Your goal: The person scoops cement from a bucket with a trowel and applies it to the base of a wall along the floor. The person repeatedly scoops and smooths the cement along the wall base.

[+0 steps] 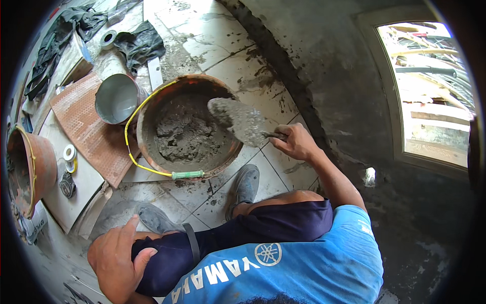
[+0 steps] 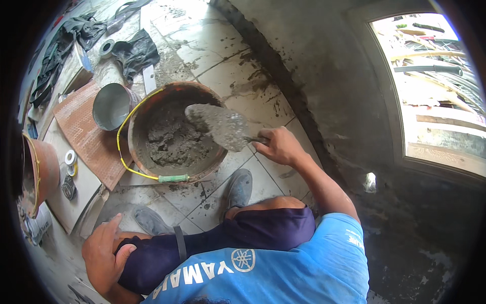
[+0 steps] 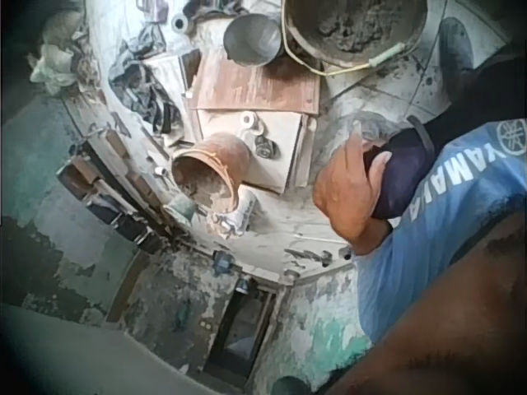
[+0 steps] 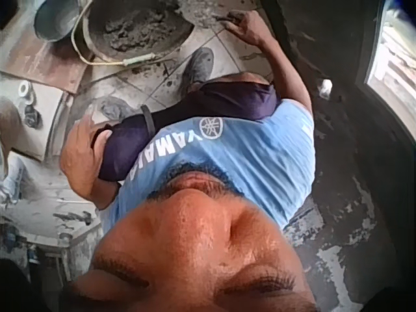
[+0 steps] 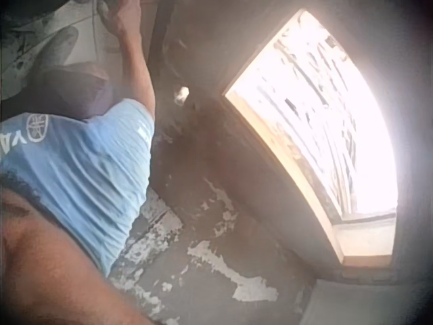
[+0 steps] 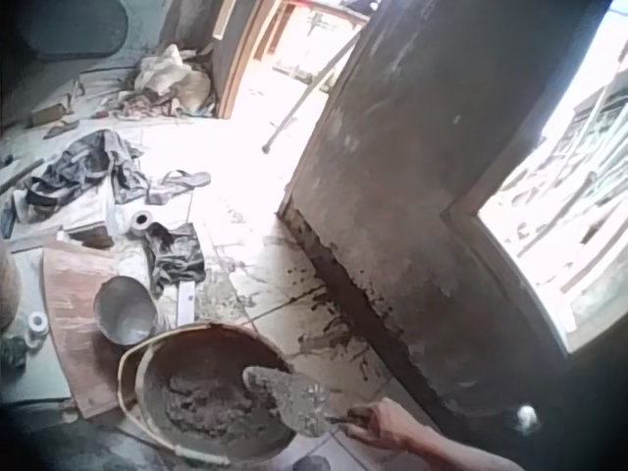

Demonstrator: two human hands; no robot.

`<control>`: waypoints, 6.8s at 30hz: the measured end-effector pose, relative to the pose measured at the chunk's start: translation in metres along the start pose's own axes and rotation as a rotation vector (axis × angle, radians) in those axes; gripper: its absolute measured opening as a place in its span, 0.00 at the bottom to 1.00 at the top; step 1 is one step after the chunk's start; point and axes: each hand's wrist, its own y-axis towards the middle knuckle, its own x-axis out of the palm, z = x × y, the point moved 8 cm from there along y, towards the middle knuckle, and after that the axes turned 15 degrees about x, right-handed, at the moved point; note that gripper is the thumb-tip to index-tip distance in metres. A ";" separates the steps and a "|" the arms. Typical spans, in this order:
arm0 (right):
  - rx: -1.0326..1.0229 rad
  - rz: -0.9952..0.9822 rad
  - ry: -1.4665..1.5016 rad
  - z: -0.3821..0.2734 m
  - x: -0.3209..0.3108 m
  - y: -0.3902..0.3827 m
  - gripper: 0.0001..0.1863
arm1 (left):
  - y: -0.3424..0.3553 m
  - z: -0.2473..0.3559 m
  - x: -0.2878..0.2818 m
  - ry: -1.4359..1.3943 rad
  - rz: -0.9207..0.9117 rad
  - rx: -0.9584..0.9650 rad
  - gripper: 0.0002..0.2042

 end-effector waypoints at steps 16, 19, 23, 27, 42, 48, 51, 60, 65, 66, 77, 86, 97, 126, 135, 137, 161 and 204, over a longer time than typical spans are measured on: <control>0.301 -0.662 0.723 0.159 0.074 -0.055 0.13 | 0.035 -0.014 0.024 -0.021 -0.067 -0.170 0.31; 0.383 -0.581 0.781 0.236 0.084 0.014 0.13 | 0.050 -0.008 0.032 -0.031 -0.016 -0.136 0.30; 0.526 0.122 0.618 0.266 -0.042 0.019 0.14 | 0.052 0.000 0.029 0.001 -0.040 -0.196 0.30; 0.473 0.134 0.262 0.229 -0.074 -0.049 0.16 | 0.047 0.008 0.020 0.051 -0.065 -0.189 0.31; -0.369 0.301 -0.706 -0.143 0.010 0.038 0.10 | 0.020 0.016 0.000 0.072 -0.029 0.050 0.31; -0.340 -0.087 -0.587 -0.149 0.065 0.042 0.12 | -0.006 0.004 -0.005 -0.024 0.003 0.008 0.31; -0.360 -0.165 -0.443 -0.133 0.054 0.040 0.16 | -0.013 -0.001 -0.008 -0.017 0.005 0.005 0.31; -0.361 -0.040 -0.278 -0.105 0.041 0.031 0.13 | 0.002 0.001 -0.007 -0.010 0.027 0.110 0.32; -0.217 0.037 -0.204 -0.053 0.003 0.005 0.15 | -0.004 -0.006 -0.008 0.007 -0.010 -0.035 0.34; -0.088 0.084 -0.129 -0.026 -0.009 0.000 0.15 | -0.003 -0.005 -0.007 0.001 -0.008 -0.028 0.34; 0.382 0.131 0.001 0.113 -0.018 -0.025 0.14 | 0.026 -0.010 0.016 0.019 -0.090 -0.127 0.33; 0.480 0.064 0.445 0.244 -0.016 0.100 0.11 | 0.048 -0.006 0.026 0.054 -0.040 -0.143 0.32; 0.429 0.150 0.017 0.245 -0.010 0.042 0.22 | 0.050 -0.006 0.024 0.071 -0.074 -0.172 0.33; 0.368 0.573 -0.229 0.151 -0.063 -0.034 0.17 | 0.045 -0.007 0.009 0.160 -0.042 -0.110 0.30; -0.468 0.408 -0.723 -0.120 -0.009 0.021 0.09 | 0.027 0.008 -0.002 0.112 -0.029 0.009 0.31; -0.486 0.395 -0.753 -0.150 0.008 0.042 0.08 | 0.020 0.012 -0.003 0.065 -0.015 0.039 0.31; -0.376 0.011 -0.382 -0.093 0.030 0.044 0.13 | -0.007 -0.004 -0.005 0.043 0.000 -0.034 0.32; 0.485 0.054 0.452 0.239 -0.043 0.064 0.20 | 0.048 -0.009 0.026 0.035 -0.102 -0.247 0.31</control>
